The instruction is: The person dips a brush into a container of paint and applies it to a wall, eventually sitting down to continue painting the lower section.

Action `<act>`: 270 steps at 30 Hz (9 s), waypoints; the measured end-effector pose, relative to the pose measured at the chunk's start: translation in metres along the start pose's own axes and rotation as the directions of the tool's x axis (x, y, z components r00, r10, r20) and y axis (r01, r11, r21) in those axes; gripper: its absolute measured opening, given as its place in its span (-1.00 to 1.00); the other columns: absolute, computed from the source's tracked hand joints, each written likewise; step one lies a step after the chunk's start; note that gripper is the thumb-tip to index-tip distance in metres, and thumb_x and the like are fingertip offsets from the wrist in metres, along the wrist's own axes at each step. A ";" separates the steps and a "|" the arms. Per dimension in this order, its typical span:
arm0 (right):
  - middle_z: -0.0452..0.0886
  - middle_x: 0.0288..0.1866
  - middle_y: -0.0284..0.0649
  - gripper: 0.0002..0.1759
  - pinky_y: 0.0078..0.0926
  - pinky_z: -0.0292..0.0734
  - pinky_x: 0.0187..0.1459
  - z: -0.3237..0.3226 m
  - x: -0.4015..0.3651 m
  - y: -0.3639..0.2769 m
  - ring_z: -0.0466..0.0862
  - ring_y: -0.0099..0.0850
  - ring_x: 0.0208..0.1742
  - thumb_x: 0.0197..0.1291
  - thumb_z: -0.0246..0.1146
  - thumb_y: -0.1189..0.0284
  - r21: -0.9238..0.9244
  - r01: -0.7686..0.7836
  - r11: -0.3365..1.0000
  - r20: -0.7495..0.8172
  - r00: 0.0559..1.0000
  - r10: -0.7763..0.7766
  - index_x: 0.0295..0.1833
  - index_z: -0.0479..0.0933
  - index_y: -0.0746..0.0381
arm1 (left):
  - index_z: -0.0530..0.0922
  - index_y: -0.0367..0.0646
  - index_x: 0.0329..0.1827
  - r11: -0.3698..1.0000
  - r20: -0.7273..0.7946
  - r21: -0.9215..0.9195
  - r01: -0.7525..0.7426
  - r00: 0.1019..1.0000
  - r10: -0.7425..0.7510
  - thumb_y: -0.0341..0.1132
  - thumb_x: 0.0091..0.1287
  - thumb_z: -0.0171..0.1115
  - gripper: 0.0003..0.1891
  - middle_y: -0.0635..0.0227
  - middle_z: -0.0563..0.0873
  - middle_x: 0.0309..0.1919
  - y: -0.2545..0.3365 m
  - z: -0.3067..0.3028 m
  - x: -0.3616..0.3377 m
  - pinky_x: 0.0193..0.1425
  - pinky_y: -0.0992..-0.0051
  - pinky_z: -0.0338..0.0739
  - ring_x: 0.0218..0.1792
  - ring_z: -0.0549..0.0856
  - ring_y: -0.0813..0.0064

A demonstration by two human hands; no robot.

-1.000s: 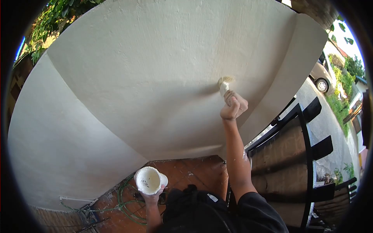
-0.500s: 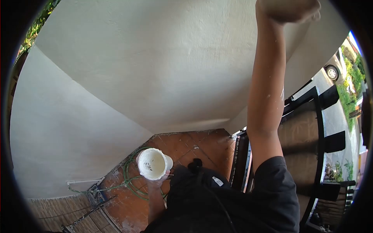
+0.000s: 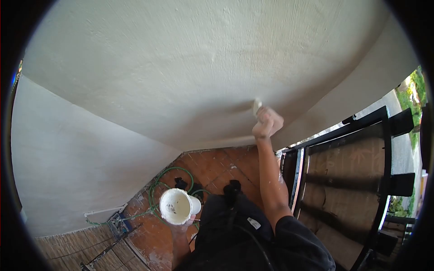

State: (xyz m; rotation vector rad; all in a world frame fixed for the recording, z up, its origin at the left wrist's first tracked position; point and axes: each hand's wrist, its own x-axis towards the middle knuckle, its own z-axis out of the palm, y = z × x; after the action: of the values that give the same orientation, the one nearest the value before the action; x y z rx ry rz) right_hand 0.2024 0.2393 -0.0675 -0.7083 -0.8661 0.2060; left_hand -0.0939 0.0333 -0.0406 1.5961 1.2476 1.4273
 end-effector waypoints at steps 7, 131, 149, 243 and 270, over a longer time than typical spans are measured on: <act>0.01 -0.79 -0.29 -0.73 -0.51 0.06 -0.72 0.058 0.174 -0.124 0.02 -0.52 -0.78 0.01 -0.25 0.58 0.511 0.573 0.641 0.052 0.723 -0.689 -0.71 -0.02 0.21 | 0.15 -0.22 0.23 0.989 -0.021 0.017 0.149 0.989 -0.148 0.00 -0.17 0.49 -0.05 0.17 0.43 0.04 0.005 0.007 -0.003 0.09 0.28 0.41 0.05 0.48 0.29; 0.07 -0.86 -0.30 -0.72 -0.53 0.05 -0.69 0.044 0.129 -0.106 0.04 -0.56 -0.79 -0.17 -0.13 0.50 0.242 0.398 0.885 0.005 0.911 -0.411 -0.82 0.05 0.33 | 0.38 -0.21 -0.04 0.973 -0.021 -0.213 0.085 0.996 -0.091 -0.19 -0.33 0.54 -0.26 0.33 0.51 -0.17 0.049 0.047 0.027 -0.07 0.42 0.50 -0.17 0.57 0.47; -0.10 -0.86 -0.35 -0.71 -0.46 0.06 -0.67 0.126 0.300 -0.235 -0.08 -0.50 -0.79 -0.23 -0.16 0.38 0.202 0.632 0.748 -0.149 0.775 -0.614 -0.81 -0.09 0.14 | 0.32 -0.21 0.04 0.973 -0.002 -0.203 0.109 0.994 -0.111 -0.27 -0.36 0.54 -0.20 0.30 0.48 -0.12 0.019 0.037 0.006 -0.04 0.42 0.49 -0.12 0.54 0.44; 0.14 -0.79 -0.32 -0.77 -0.45 -0.02 -0.60 0.071 0.019 -0.095 0.07 -0.46 -0.72 -0.19 -0.01 0.44 0.097 0.496 0.863 0.418 0.766 -0.488 -0.73 0.14 0.23 | 0.31 -0.21 0.08 0.837 0.267 -0.368 0.405 0.908 -0.322 -0.21 -0.37 0.59 -0.13 0.22 0.48 -0.05 -0.038 0.038 -0.006 0.01 0.43 0.45 -0.05 0.52 0.41; -0.02 -0.86 -0.30 -0.68 -0.43 0.11 -0.67 -0.072 -0.069 0.061 -0.01 -0.47 -0.80 -0.12 -0.18 0.40 0.257 0.757 0.601 0.000 0.622 -0.783 -0.80 -0.08 0.14 | 0.37 -0.24 -0.04 0.916 0.201 -0.346 0.203 0.970 -0.139 -0.41 -0.26 0.57 -0.32 0.33 0.60 -0.22 -0.489 0.183 -0.117 -0.10 0.52 0.52 -0.21 0.60 0.55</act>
State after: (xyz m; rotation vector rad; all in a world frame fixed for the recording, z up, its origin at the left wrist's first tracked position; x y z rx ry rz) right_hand 0.2191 0.2206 -0.1812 -0.0401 -1.1689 -0.4474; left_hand -0.0203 0.1104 -0.5648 1.2915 0.9317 1.2905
